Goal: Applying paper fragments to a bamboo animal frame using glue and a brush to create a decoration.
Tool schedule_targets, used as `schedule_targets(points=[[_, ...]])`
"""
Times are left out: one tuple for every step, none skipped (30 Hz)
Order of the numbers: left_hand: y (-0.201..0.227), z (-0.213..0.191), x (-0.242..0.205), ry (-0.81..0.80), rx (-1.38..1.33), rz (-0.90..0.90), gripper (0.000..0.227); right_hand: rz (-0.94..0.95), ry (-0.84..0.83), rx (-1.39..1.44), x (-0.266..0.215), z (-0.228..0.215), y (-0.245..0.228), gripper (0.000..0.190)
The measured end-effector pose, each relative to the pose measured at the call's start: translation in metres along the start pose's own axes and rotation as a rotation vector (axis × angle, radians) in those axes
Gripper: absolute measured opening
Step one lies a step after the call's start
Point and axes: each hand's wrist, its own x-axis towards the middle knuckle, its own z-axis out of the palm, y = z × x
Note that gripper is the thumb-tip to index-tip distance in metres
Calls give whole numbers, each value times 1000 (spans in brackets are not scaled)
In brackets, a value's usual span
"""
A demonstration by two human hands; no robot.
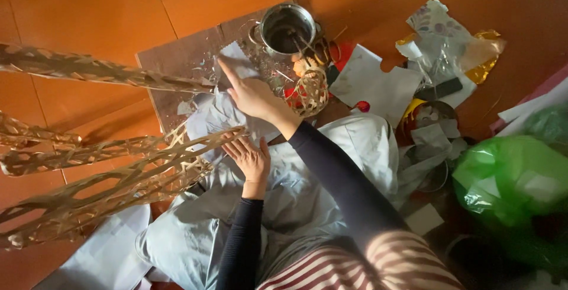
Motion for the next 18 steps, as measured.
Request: schedule_targets(points=[[3,1,-1,2,-2,3,86,1,3,-3,0,2,1,84],[6,2,-1,16,5,-12,87,-1,15,-28,1,4,2,84],[8,2,-2,28,12,-29,88,-2,23,-53,2,7,2,84],[6,8,-6,27,10,-29,88,-1,22,-55,1,6,2,84],[3,14,-10,35,24,-17,89,5,26,-61,0,5,2,85],[0,20,-14,43,37,-4,89,10,30,-67,-1,4,1,85],[-2,23,-13,44,37,-4,89,10,31,-67,1,4,2,85],[-4,26,-13,54,53,11,90,11,38,-70,2,5,3,85],[-5,27,-16,58,70,22,90,15,39,-69,0,7,3,85],[-3,26,-21,52,71,20,90,18,34,-66,-1,6,3,85],[-3,25,-23,25,44,5,89,30,24,-66,0,5,1,84],[-3,24,-26,-3,16,-9,87,43,14,-65,1,3,0,84],[3,8,-25,-5,21,-12,87,41,11,-60,-1,1,-2,84],[9,-7,-24,-33,-50,-18,82,64,-17,-44,-1,-1,-5,83],[16,-22,-21,-60,-121,-24,77,87,-44,-28,-1,-4,-6,83],[20,-48,-15,-62,-116,-27,77,85,-47,-23,-6,-7,-8,83],[23,-72,-10,-23,-157,-42,61,80,-43,14,-11,-10,-10,83],[27,-97,-4,16,-199,-57,48,75,-39,51,-16,-12,-12,84]])
